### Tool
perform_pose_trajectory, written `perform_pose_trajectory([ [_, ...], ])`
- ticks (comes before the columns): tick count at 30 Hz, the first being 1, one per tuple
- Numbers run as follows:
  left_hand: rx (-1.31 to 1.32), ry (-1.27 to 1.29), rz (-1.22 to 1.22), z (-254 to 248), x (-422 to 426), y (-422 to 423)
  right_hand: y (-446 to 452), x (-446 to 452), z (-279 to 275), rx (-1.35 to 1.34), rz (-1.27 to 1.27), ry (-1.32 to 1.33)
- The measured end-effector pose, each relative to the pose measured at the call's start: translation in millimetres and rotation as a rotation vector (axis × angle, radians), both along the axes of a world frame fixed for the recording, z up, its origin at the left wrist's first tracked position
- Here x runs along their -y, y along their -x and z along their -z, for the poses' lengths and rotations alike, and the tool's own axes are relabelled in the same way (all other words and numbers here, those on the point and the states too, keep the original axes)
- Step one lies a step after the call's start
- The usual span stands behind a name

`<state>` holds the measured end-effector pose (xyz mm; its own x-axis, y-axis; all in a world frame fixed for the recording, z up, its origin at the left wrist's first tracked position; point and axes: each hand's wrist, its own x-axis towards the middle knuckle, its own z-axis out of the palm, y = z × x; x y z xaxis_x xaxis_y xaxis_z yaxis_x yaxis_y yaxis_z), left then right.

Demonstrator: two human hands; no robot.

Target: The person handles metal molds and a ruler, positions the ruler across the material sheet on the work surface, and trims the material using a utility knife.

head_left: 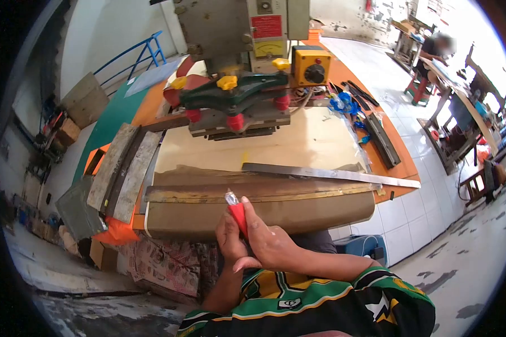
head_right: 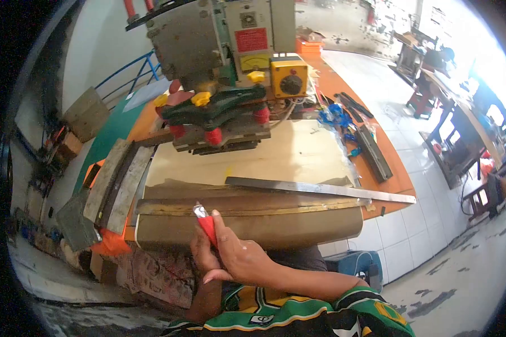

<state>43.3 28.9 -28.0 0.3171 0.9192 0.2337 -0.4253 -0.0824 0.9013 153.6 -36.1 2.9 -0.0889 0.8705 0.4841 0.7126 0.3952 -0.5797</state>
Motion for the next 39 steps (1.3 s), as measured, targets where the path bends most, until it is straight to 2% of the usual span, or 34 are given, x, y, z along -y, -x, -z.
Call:
perform_pose_trajectory([
  [1, -0.094, -0.052, -0.108, 0, 0, -1, 0, 1, 0, 0.004, -0.027, 0.065],
  [4, -0.007, 0.056, -0.063, 10, -4, 4, -4, -1, 2, 0.006, -0.046, 0.069],
  [5, -0.176, -0.067, -0.175, 13, -4, 2, -4, -4, 6, 0.004, -0.039, 0.067],
  [7, -0.343, -0.193, -0.281, 9, -1, 1, -4, -8, 12, -0.077, -0.064, -0.152],
  [10, -0.115, 0.041, -0.172, 4, 8, 3, -7, -8, 13, -0.185, -0.111, -0.078],
  [12, -0.301, -0.199, -0.313, 6, 12, 4, -10, -5, 3, -0.129, -0.091, 0.003],
  [13, -0.045, -0.038, -0.209, 6, 11, 2, -12, -5, -3, -0.075, -0.074, 0.083],
  [14, -0.046, -0.037, -0.206, 3, 11, 2, -12, -5, -8, -0.076, -0.071, 0.083],
  [16, 0.187, 0.129, -0.093, 0, 12, 4, -11, -5, -13, -0.173, -0.081, 0.063],
  [20, 0.185, 0.15, -0.113, 10, 10, 10, -14, -8, -11, -0.269, -0.139, 0.078],
  [22, -0.26, -0.187, -0.338, 12, 12, 10, -14, -10, -8, -0.411, -0.187, -0.003],
  [26, -0.117, -0.098, -0.375, 15, 17, 3, -8, 5, -13, -0.587, -0.217, 0.182],
  [28, -0.132, -0.161, -0.241, 2, 19, 4, -3, 10, -13, -0.781, -0.23, 0.337],
  [30, -0.136, -0.094, -0.34, -1, 21, -3, -3, 12, -21, -0.741, -0.261, 0.34],
  [32, -0.212, -0.263, -0.282, 16, 7, 11, -6, 11, -24, -0.704, -0.286, 0.338],
  [35, -0.328, -0.358, -0.309, 22, -1, 22, -12, 15, -27, -0.676, -0.308, 0.322],
  [37, -0.371, -0.41, -0.334, 19, -2, 26, -18, 19, -38, -0.54, -0.291, 0.562],
  [39, -0.436, -0.514, -0.321, 12, -1, 30, -14, 20, -28, -0.486, -0.271, 0.47],
])
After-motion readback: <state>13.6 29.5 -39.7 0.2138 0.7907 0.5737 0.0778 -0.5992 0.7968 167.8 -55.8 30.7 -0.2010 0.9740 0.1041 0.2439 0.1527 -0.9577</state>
